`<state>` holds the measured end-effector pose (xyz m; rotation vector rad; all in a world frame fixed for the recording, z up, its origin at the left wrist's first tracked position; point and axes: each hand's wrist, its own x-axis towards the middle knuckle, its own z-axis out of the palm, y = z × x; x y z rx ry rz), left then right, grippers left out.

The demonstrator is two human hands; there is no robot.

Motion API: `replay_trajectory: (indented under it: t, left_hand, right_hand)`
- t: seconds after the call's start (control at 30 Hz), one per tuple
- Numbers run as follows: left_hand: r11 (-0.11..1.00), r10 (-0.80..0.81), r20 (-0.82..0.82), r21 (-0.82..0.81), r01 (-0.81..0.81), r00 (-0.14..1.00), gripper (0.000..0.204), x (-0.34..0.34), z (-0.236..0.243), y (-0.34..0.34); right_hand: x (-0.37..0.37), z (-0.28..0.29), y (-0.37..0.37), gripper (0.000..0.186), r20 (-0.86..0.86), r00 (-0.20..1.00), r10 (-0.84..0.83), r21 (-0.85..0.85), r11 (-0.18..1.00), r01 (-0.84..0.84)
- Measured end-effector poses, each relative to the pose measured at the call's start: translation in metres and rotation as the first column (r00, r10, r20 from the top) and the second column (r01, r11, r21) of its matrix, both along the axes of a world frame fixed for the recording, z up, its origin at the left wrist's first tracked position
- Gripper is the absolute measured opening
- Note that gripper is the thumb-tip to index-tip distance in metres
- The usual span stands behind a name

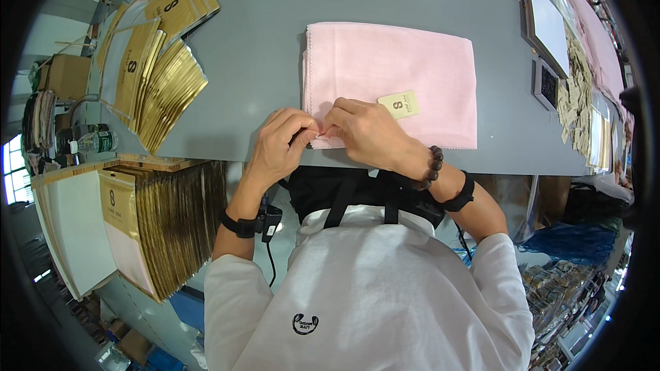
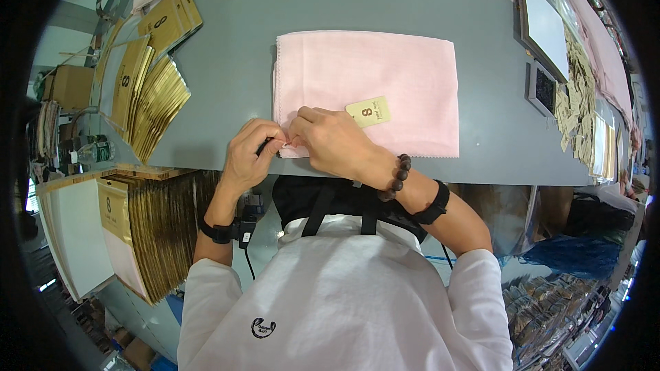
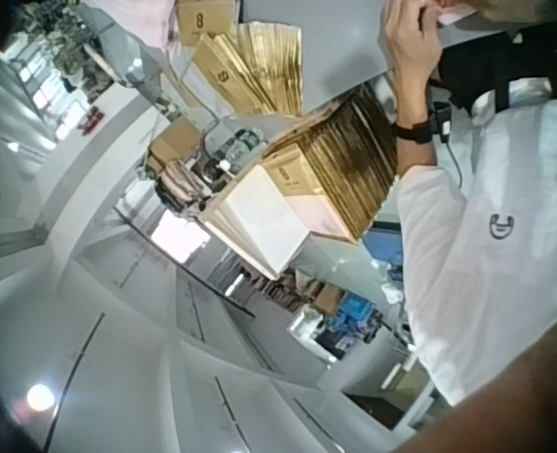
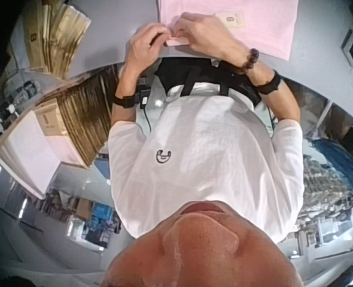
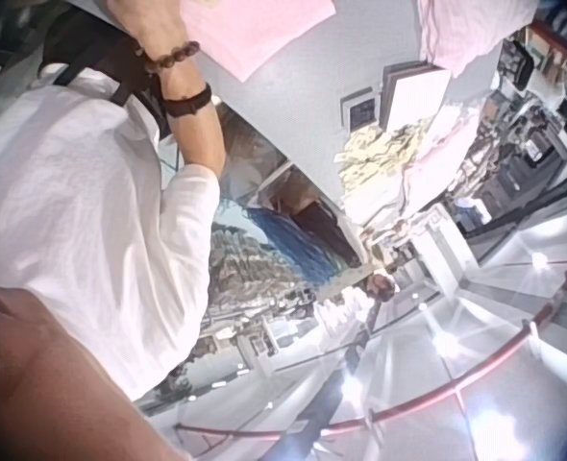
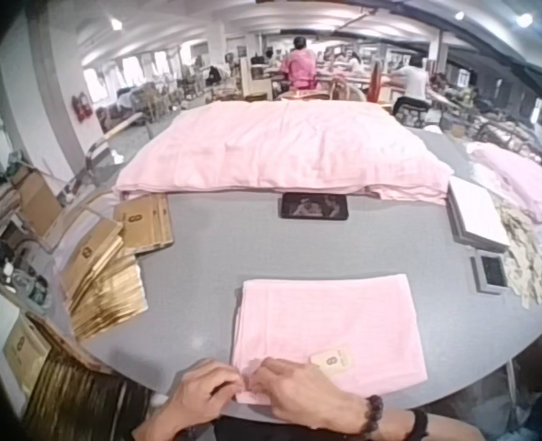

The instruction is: The person folds a pink cloth on a table, attaches a tag to it, and places it into a gold poly mailer. The person then seals the mailer and sets it aside. This process is repeated multiple times with identical items.

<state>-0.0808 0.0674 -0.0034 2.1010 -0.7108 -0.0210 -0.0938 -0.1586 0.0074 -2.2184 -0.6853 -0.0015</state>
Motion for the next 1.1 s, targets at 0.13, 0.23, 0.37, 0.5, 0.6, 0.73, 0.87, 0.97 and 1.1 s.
replay_trajectory:
  t: [0.13, 0.23, 0.37, 0.5, 0.6, 0.73, 0.87, 0.97, 1.1]
  left_hand:
    - [0.999, 0.026, 0.031, 0.022, -0.027, 0.999, 0.011, -0.001, 0.000, -0.005]
    - [0.992, 0.098, 0.006, -0.075, -0.097, 0.995, 0.009, -0.005, 0.001, -0.008]
    - [0.963, 0.199, -0.196, -0.144, -0.229, 0.960, 0.008, -0.017, 0.003, -0.006]
    - [0.957, 0.179, -0.351, -0.155, -0.246, 0.919, 0.009, -0.022, -0.002, -0.006]
    - [0.923, 0.129, -0.547, -0.239, -0.302, 0.827, 0.011, -0.018, -0.003, -0.005]
    - [0.915, 0.055, -0.773, -0.215, -0.343, 0.632, 0.012, -0.013, 0.002, -0.002]
    - [0.912, 0.043, -0.860, -0.174, -0.371, 0.509, 0.012, -0.008, 0.010, 0.000]
    - [0.914, 0.039, -0.882, -0.158, -0.374, 0.470, 0.012, -0.005, 0.013, 0.001]
    - [0.915, 0.033, -0.883, -0.161, -0.369, 0.468, 0.011, -0.004, 0.013, 0.000]
  right_hand:
    - [0.001, -0.003, 0.004, 0.009, 0.004, 1.000, -0.013, 0.039, 0.999, 0.013]
    - [0.001, -0.004, 0.004, 0.009, -0.099, 0.993, -0.060, 0.143, 0.987, 0.074]
    - [0.002, -0.003, 0.000, 0.009, -0.183, 0.979, -0.092, 0.164, 0.979, 0.122]
    - [0.000, -0.002, 0.001, 0.009, -0.152, 0.985, -0.084, 0.169, 0.980, 0.110]
    - [-0.005, -0.001, 0.000, 0.014, -0.100, 0.991, -0.087, 0.247, 0.963, 0.109]
    - [-0.008, -0.006, -0.002, 0.015, 0.176, 0.983, -0.047, 0.172, 0.985, 0.016]
    - [-0.008, -0.014, -0.002, 0.015, 0.315, 0.949, -0.023, 0.071, 0.997, 0.000]
    - [-0.009, -0.018, -0.002, 0.016, 0.339, 0.941, -0.016, 0.032, 0.999, 0.005]
    - [-0.010, -0.020, 0.000, 0.017, 0.334, 0.941, -0.048, 0.065, 0.997, 0.027]
